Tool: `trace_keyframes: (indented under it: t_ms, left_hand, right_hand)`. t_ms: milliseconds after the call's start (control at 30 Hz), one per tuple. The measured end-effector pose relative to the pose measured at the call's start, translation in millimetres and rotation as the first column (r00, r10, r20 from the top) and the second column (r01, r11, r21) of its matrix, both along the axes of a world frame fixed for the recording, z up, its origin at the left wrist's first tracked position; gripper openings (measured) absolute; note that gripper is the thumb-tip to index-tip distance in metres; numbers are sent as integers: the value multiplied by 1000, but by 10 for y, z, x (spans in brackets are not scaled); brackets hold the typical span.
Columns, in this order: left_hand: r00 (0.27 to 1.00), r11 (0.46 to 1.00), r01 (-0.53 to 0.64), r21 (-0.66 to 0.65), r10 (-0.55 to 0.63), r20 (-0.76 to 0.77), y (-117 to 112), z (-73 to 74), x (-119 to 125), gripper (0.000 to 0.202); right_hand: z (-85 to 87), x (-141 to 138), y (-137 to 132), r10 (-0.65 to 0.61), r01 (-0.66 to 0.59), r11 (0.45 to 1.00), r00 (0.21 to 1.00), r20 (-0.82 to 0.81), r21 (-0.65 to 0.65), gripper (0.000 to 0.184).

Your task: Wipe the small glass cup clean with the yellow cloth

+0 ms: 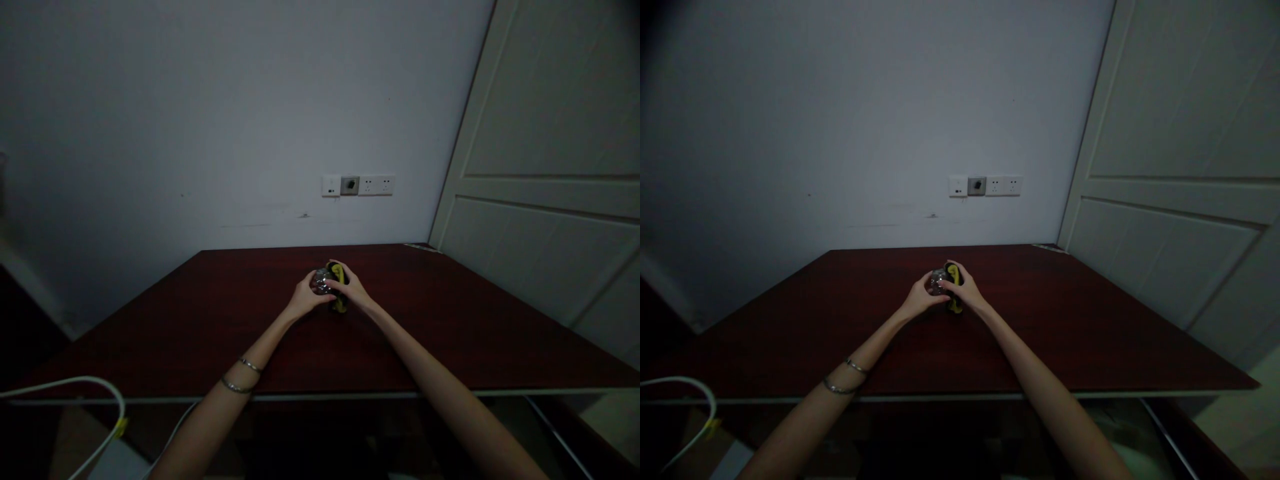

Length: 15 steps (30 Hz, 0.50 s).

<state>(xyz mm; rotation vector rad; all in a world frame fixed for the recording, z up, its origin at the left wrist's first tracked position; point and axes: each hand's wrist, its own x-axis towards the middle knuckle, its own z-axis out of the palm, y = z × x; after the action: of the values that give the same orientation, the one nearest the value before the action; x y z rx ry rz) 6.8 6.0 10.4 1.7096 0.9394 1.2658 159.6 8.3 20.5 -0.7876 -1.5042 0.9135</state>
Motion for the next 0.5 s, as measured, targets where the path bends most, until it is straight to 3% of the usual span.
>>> trace_keyframes:
  t_ms: [133, 200, 300, 400, 500]
  left_hand:
    - [1000, 999, 3, 44, -2, -28, -23, -9, 32, 78]
    - [998, 998, -5, 64, 9, -56, -31, -17, 37, 78]
    - [995, 993, -15, 114, 26, -96, -52, -17, 30, 69]
    - [993, 980, -17, 200, 41, -115, -83, 6, 26, 64]
    - [992, 975, 5, 223, 24, -126, -113, 40, 30, 68]
  right_hand:
    - [77, 45, -46, -79, 53, 973, 991, 105, 225, 34]
    - [82, 36, -86, -135, 73, 933, 979, 154, 353, 29]
    - [67, 10, -153, -191, 4, 855, 932, 307, 518, 29]
    - [51, -9, -190, -224, -52, 812, 891, 394, 581, 30]
    - [40, -29, -179, -245, 19, 816, 916, 316, 577, 28]
